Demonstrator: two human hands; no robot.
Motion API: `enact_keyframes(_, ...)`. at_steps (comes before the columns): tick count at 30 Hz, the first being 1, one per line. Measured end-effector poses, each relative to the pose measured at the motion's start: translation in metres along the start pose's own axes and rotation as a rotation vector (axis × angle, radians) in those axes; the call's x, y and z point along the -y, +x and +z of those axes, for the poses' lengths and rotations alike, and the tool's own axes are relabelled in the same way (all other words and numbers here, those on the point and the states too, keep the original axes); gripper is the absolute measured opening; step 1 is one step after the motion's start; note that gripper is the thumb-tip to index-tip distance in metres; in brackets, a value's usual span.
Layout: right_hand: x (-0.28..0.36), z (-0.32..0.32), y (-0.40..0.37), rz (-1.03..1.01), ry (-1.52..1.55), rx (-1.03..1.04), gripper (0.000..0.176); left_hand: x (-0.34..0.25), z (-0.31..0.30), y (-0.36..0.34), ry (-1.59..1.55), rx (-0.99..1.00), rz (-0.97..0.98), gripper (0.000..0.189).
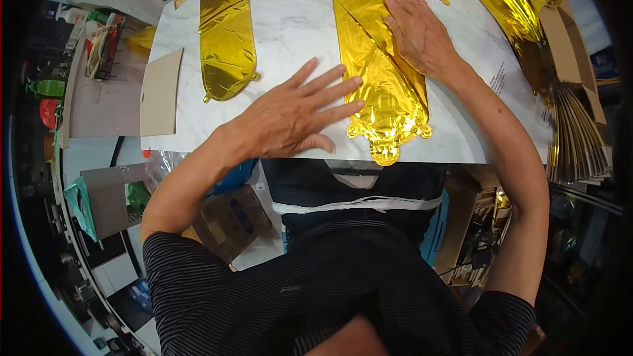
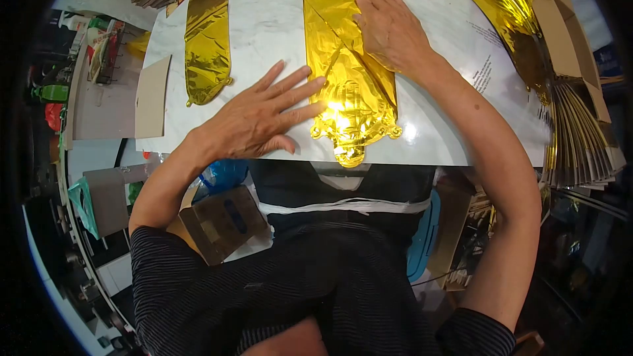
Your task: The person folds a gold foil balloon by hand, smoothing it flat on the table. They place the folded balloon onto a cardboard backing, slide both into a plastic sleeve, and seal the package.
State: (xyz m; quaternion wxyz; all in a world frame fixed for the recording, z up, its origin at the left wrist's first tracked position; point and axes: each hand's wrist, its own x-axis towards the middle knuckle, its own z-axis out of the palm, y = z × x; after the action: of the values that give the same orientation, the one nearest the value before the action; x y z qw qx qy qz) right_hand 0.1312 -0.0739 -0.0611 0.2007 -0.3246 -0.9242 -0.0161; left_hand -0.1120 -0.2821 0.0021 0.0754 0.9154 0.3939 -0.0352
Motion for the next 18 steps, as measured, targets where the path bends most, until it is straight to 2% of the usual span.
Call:
enact_keyframes(4, 0.001, 0.001, 0.000, 0.006, 0.013, 0.003, 0.047, -0.013, 0.001, -0.006, -0.006, 0.040, 0.001, 0.089)
enact_keyframes(7, 0.002, -0.003, -0.001, 0.012, 0.033, 0.006, 0.048, -0.012, -0.007, -0.005, -0.137, -0.026, -0.018, 0.091)
enact_keyframes(9, 0.002, -0.006, 0.001, 0.012, 0.040, 0.008, 0.048, -0.004, -0.018, -0.003, -0.401, -0.114, -0.071, 0.087)
enact_keyframes(10, 0.003, -0.006, 0.000, 0.020, 0.056, 0.026, 0.048, 0.008, -0.009, -0.002, -0.313, -0.286, -0.111, 0.084)
enact_keyframes(13, 0.005, -0.007, 0.000, 0.033, 0.068, 0.031, 0.047, 0.060, -0.020, 0.035, -0.509, -0.558, -0.524, 0.049)
enact_keyframes(14, 0.005, -0.008, 0.001, 0.026, 0.061, 0.021, 0.047, 0.082, -0.021, 0.049, -0.557, -0.558, -0.594, 0.053)
enact_keyframes(16, 0.005, -0.009, 0.001, 0.034, 0.104, 0.032, 0.047, 0.115, -0.022, 0.078, -0.660, -0.602, -0.705, 0.046)
enact_keyframes(17, 0.005, -0.009, 0.000, 0.031, 0.096, 0.019, 0.047, 0.130, -0.025, 0.091, -0.651, -0.612, -0.698, 0.046)
enact_keyframes(18, 0.006, -0.009, 0.000, 0.034, 0.092, 0.023, 0.047, 0.142, -0.031, 0.104, -0.687, -0.511, -0.769, 0.039)
